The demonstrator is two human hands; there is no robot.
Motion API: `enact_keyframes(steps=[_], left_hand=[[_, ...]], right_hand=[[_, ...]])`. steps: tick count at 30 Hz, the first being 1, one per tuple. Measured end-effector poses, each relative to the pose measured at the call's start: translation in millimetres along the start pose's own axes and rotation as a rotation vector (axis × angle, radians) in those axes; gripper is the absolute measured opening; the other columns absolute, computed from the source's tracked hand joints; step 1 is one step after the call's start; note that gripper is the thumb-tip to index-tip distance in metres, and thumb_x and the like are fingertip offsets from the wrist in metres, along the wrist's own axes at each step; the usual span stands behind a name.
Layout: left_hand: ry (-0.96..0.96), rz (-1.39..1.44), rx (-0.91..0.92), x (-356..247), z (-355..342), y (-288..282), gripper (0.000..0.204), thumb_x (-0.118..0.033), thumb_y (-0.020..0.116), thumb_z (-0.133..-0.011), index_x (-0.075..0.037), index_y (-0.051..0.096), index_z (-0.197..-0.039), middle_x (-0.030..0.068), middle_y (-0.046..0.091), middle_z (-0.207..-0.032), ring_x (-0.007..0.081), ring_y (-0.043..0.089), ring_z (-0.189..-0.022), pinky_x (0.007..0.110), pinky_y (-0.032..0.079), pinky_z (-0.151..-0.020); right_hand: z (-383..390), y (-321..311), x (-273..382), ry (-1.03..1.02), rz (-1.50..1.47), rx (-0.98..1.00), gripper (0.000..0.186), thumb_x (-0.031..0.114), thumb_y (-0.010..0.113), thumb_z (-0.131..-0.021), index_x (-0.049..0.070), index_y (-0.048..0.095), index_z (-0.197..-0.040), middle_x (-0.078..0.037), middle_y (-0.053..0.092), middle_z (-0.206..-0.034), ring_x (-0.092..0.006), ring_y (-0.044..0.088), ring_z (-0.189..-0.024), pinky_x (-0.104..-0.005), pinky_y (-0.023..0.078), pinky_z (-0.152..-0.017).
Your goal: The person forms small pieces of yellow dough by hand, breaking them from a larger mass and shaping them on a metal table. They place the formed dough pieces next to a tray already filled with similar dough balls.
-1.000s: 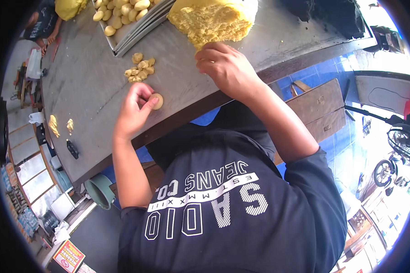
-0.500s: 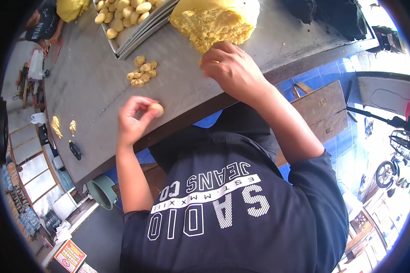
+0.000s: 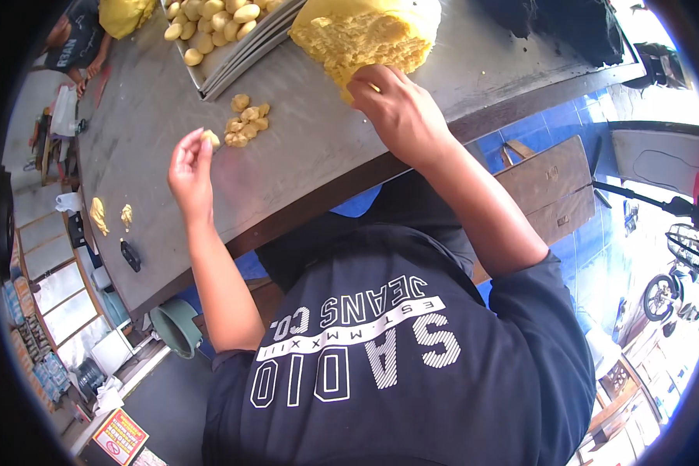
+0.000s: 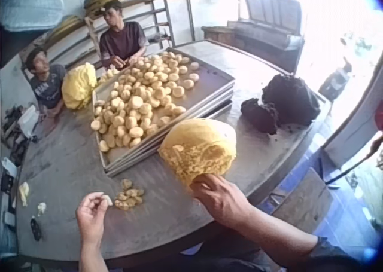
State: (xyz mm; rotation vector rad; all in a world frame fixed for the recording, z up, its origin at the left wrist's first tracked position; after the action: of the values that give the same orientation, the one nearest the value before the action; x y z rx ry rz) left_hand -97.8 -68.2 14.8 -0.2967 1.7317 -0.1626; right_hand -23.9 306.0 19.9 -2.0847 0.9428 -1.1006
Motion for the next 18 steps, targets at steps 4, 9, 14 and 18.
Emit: enact_keyframes(steps=[4, 9, 14, 18], left_hand=[[0.502, -0.597, 0.435, -20.1, 62.4, 23.2, 0.029, -0.012, 0.086, -0.1, -0.008, 0.084, -0.129, 0.0097, 0.08, -0.12, 0.0251, 0.072, -0.103, 0.039, 0.06, -0.093], [0.396, -0.667, 0.197, -30.4, 91.3, 41.1, 0.032, -0.015, 0.093, -0.093, -0.008, 0.085, -0.123, 0.009, 0.075, -0.123, 0.0273, 0.071, -0.095, 0.042, 0.06, -0.088], [0.003, -0.024, 0.114, -11.3, 95.2, 34.5, 0.014, -0.004, 0.09, -0.098, -0.003, 0.085, -0.111, 0.0133, 0.08, -0.122, 0.0253, 0.081, -0.093, 0.034, 0.066, -0.084], [0.412, -0.545, 0.174, -15.3, 103.5, 20.5, 0.019, -0.006, 0.088, -0.099, -0.005, 0.086, -0.118, 0.0153, 0.078, -0.14, 0.0315, 0.079, -0.107, 0.041, 0.064, -0.096]], right_hand=[[-2.8, 9.9, 4.1, 0.026, 0.118, 0.091, 0.014, 0.014, 0.08, -0.095, 0.009, 0.082, -0.108, -0.007, 0.075, -0.12, -0.0298, 0.073, -0.115, -0.0442, 0.064, -0.095], [-22.6, 4.7, 6.8, 0.032, 0.083, 0.218, 0.015, 0.021, 0.084, -0.095, 0.008, 0.077, -0.101, -0.008, 0.074, -0.118, -0.0316, 0.072, -0.108, -0.0464, 0.062, -0.092], [-1.3, -11.4, 14.0, 0.165, -0.032, 0.007, 0.03, 0.025, 0.091, -0.092, 0.008, 0.076, -0.112, -0.01, 0.074, -0.109, -0.0366, 0.074, -0.108, -0.0485, 0.061, -0.093], [11.8, -1.9, 16.4, 0.169, 0.091, 0.093, 0.033, 0.024, 0.085, -0.096, 0.006, 0.072, -0.121, -0.012, 0.073, -0.112, -0.0372, 0.074, -0.111, -0.0478, 0.062, -0.095]])
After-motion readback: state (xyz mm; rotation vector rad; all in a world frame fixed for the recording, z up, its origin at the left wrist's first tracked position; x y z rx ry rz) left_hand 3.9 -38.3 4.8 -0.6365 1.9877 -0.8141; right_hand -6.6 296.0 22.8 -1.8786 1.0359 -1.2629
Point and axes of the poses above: each hand's wrist, its own z-axis away from the middle knuckle, its own y-axis out of the palm, x = y × z, the point moved 3 cm from there along -z, towards the middle knuckle
